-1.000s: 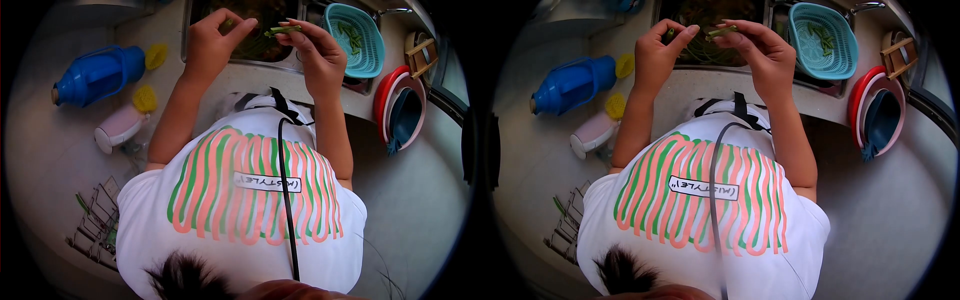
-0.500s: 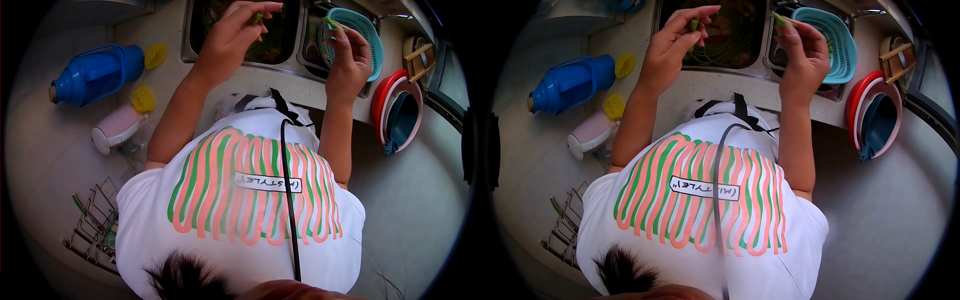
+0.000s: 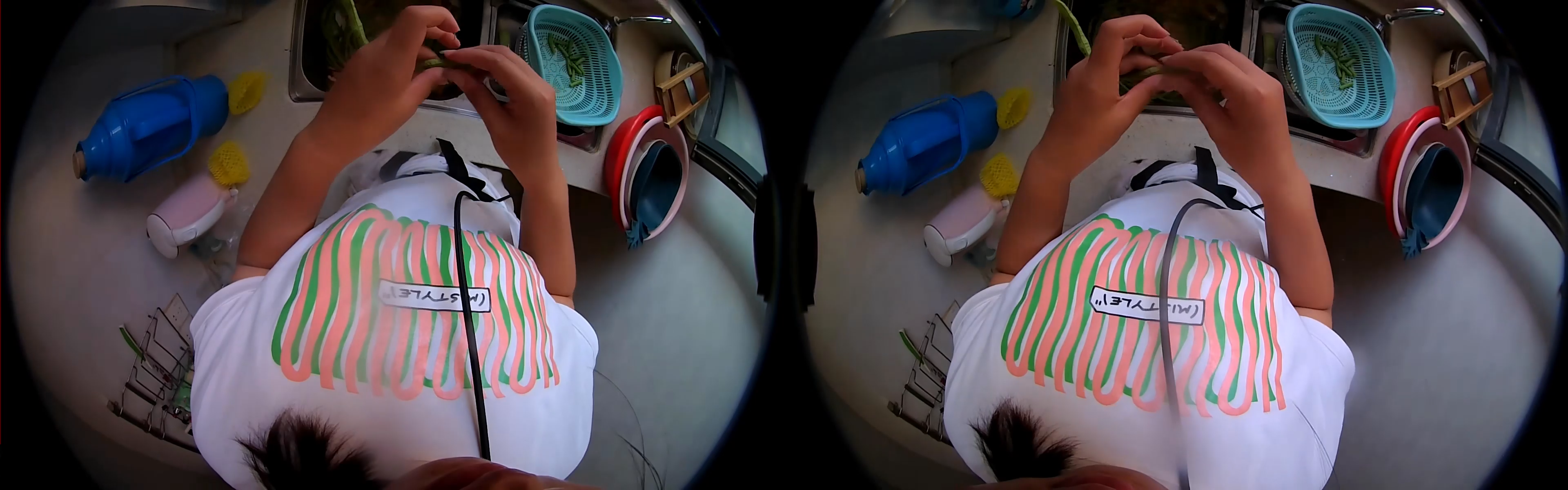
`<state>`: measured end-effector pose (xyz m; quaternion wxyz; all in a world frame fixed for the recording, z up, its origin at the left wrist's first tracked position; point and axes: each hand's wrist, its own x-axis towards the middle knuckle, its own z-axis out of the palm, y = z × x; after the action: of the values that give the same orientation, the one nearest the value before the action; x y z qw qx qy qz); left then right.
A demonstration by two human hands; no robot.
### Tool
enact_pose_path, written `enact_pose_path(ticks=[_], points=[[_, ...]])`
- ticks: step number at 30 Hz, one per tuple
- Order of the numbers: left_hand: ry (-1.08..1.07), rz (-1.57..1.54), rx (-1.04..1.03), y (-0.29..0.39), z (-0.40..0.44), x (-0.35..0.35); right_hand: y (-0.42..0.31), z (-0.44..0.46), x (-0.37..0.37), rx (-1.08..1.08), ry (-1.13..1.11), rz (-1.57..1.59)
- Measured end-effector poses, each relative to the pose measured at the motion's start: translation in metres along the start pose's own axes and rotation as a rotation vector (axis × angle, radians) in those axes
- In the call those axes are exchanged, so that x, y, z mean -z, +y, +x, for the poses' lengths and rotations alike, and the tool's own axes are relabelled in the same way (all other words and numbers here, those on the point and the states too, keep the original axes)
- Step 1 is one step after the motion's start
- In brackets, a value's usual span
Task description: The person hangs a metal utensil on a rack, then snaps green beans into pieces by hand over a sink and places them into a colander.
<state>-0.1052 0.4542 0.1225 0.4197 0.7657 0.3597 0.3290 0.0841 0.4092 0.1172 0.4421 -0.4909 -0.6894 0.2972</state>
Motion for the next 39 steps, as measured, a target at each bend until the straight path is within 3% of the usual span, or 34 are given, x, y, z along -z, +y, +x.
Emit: enact_pose_path(ticks=[4,8,17,39], points=[[0.073,0.055,-0.067,-0.002,-0.002,0.006,0.003,-0.003,-0.006,-0.104,0.042,0.158],[0.055,0.348,-0.218,0.000,-0.001,0.017,0.001,-0.006,0.000,-0.217,0.050,0.418],[0.070,0.388,-0.363,0.007,0.001,0.025,-0.003,-0.010,0.008,-0.311,0.025,0.629],[0.037,0.311,-0.244,0.032,0.001,0.032,0.001,-0.015,0.013,-0.255,-0.002,0.790]])
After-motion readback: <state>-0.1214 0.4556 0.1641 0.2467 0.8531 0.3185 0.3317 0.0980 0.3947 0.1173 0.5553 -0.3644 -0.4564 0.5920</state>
